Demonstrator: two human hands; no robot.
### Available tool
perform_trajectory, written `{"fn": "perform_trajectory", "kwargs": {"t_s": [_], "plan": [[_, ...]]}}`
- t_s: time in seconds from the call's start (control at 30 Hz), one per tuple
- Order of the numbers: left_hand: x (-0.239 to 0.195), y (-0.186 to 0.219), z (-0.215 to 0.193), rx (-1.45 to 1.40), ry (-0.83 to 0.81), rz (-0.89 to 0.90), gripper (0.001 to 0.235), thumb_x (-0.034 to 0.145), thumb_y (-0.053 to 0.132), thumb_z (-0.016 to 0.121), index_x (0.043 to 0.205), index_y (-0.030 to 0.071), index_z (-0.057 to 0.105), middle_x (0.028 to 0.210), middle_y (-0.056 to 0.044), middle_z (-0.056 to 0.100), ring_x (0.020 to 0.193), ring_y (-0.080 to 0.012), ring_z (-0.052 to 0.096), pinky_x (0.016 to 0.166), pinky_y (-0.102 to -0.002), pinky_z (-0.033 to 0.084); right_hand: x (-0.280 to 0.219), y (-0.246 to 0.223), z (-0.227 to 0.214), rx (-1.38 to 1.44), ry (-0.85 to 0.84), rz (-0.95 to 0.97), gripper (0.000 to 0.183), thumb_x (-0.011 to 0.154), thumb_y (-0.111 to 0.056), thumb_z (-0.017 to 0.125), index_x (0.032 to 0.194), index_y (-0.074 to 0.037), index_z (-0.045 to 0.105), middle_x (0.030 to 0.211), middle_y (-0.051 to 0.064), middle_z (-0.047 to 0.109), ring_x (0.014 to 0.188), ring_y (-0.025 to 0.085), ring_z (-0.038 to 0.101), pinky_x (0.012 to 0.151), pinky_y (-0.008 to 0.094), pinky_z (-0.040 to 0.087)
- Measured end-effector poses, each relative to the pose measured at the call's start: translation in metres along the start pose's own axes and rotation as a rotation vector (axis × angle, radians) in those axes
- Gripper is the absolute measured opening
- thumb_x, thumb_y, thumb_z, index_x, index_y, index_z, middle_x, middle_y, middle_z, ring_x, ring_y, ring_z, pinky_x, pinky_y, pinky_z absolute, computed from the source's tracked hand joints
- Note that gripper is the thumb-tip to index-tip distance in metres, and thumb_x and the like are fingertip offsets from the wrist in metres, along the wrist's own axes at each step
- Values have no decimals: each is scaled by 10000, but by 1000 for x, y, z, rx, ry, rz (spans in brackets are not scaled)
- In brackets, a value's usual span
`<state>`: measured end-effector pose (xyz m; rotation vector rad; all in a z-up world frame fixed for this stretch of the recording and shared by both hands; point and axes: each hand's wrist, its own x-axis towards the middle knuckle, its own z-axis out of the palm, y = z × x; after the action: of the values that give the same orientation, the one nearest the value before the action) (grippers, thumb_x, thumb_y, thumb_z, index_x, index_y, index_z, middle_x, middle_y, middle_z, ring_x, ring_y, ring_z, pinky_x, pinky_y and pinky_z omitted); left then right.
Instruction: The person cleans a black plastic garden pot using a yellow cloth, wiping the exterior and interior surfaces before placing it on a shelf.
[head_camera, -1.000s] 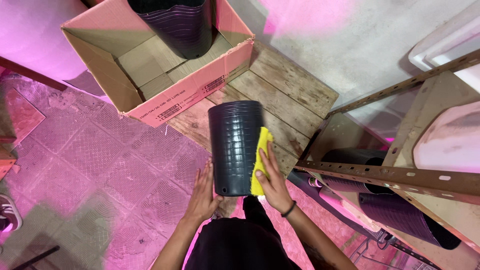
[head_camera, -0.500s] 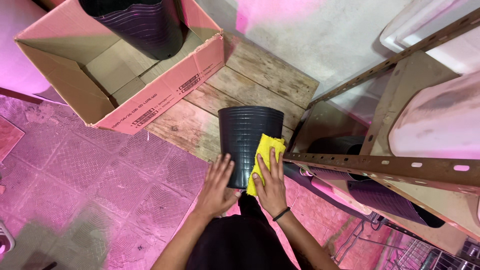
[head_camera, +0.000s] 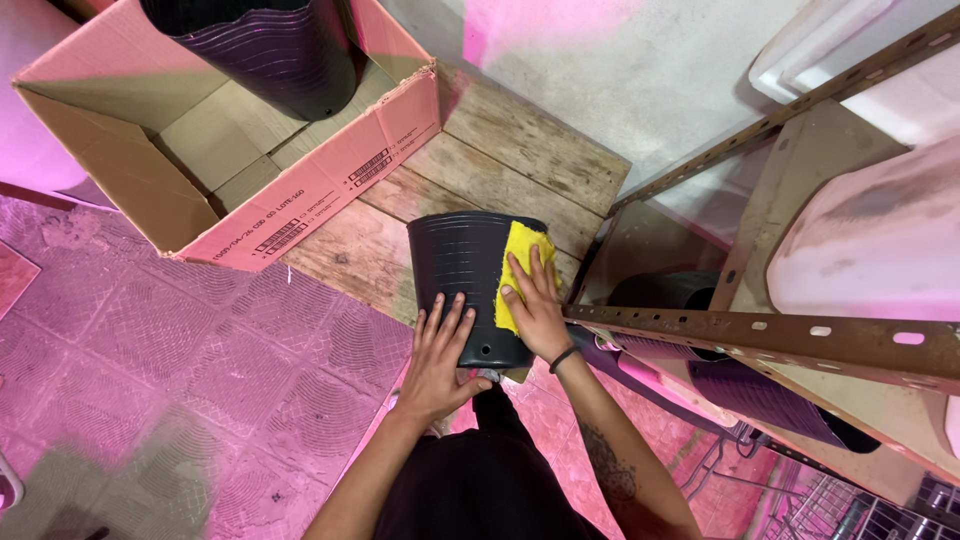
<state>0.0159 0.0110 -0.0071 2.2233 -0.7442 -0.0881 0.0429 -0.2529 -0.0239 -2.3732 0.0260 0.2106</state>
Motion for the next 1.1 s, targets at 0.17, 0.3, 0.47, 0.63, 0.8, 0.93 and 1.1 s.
{"fn": "perform_trajectory", "kwargs": {"t_s": [0.17,0.3,0.47,0.63,0.8,0.93,1.1], "plan": [[-19,-28,-13,-13,-23,-64,1298,960,1041,518,1909,164,403,2022,-174,320,1862,-529,165,1424,-807,142,-73,-89,-2,-283,-119,-170,645,1245,-450,596,1871,-308,531,2045,190,152,1794,694,-1,1397,838,171],[-31,-40,-20,-6,-28,-100,1291,956,1060,468,1916,199,395,2028,-158,311,1872,-503,159,1408,-828,141,-64,-74,11,-310,-125,-324,638,1248,-508,554,1868,-363,525,2034,145,223,1811,657,48,1381,824,178],[-33,-47,-25,4,-11,-151,1288,972,1032,503,1934,188,353,2040,-163,280,1879,-485,147,1404,-843,149,21,-32,19,-30,-73,-4,691,1301,-522,487,1962,-362,367,2077,138,46,1808,669,-45,1431,829,142],[-57,-66,-34,-10,-10,-226,1166,1041,968,440,1926,212,370,2052,-152,248,1883,-457,158,1416,-837,115,-71,-114,15,-293,-187,-348,631,1254,-530,541,1861,-358,544,2052,126,174,1819,642,-1,1383,810,166],[-70,-70,-36,-57,33,-275,1074,1102,870,480,1936,206,344,2058,-152,225,1883,-452,154,1420,-827,122,-14,-83,23,-108,-167,-137,658,1263,-563,465,1898,-391,473,2061,110,129,1837,588,1,1419,818,151],[-77,-82,-35,-58,80,-300,1086,1114,880,407,1946,188,315,2058,-161,214,1886,-449,147,1415,-823,149,39,-56,42,419,-36,193,713,1319,-428,484,1988,-347,252,2078,181,-30,1868,538,32,1509,708,139],[-104,-85,-35,-37,94,-301,1074,1152,841,307,1958,133,236,2054,-203,189,1880,-462,137,1425,-787,142,-18,-84,48,652,-26,217,745,1320,-378,435,1996,-265,145,2060,246,-23,1856,547,12,1507,692,85]]}}
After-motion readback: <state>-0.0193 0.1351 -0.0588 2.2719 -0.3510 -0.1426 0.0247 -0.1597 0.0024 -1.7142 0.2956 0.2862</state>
